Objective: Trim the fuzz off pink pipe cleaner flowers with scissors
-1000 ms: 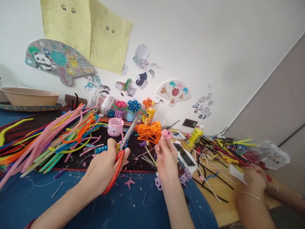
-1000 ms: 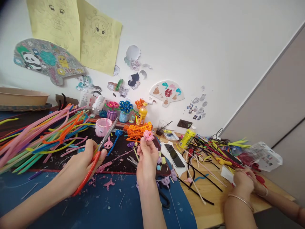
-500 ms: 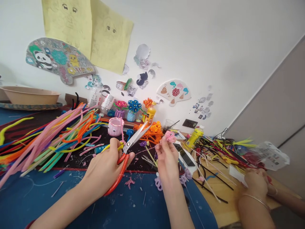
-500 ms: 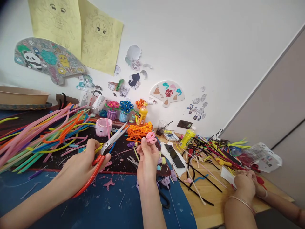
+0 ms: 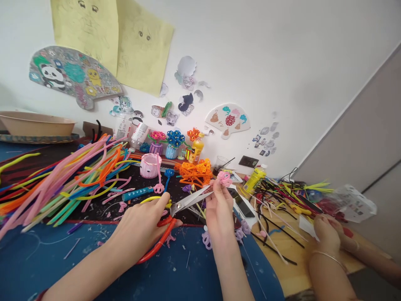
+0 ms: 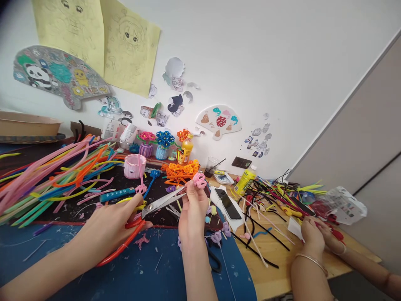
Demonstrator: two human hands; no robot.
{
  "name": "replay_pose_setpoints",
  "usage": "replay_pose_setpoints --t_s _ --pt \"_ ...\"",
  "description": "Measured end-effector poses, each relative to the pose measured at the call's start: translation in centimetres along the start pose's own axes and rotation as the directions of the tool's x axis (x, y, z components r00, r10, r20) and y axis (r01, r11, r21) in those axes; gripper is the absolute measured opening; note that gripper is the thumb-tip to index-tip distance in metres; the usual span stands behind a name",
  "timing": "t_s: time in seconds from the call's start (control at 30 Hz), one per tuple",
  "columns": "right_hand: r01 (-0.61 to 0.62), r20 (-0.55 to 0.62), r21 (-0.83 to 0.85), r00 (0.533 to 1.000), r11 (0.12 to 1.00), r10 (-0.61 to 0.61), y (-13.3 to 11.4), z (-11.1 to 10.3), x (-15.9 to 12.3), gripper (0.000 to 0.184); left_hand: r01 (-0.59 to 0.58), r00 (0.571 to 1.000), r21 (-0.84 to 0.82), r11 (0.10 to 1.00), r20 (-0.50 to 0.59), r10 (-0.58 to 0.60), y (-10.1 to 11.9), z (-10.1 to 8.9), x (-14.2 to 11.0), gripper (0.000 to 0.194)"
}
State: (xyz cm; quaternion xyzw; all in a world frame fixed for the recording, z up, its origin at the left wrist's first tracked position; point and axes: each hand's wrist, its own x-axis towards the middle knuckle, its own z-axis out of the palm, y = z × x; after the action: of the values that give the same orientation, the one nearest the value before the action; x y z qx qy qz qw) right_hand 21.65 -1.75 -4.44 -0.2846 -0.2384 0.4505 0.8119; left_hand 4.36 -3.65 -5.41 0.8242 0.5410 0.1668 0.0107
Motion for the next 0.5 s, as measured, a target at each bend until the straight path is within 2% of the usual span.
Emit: replay_pose_setpoints --t_s 0.17,0.5 --pt "-0.054 0.034 0.052 0.998 0.997 0.053 -0.08 0.0 0.03 0.027 -0.001 1.0 -0.009 1.0 0.014 0.001 -0.13 0.11 0.23 0.029" --pt "-0.06 0.023 0.099 0.998 0.993 0.058 -0.16 0.17 0.0 0.029 -0.03 0.999 -0.018 0.999 0.033 0.031 -0.37 0.53 0.24 0.028"
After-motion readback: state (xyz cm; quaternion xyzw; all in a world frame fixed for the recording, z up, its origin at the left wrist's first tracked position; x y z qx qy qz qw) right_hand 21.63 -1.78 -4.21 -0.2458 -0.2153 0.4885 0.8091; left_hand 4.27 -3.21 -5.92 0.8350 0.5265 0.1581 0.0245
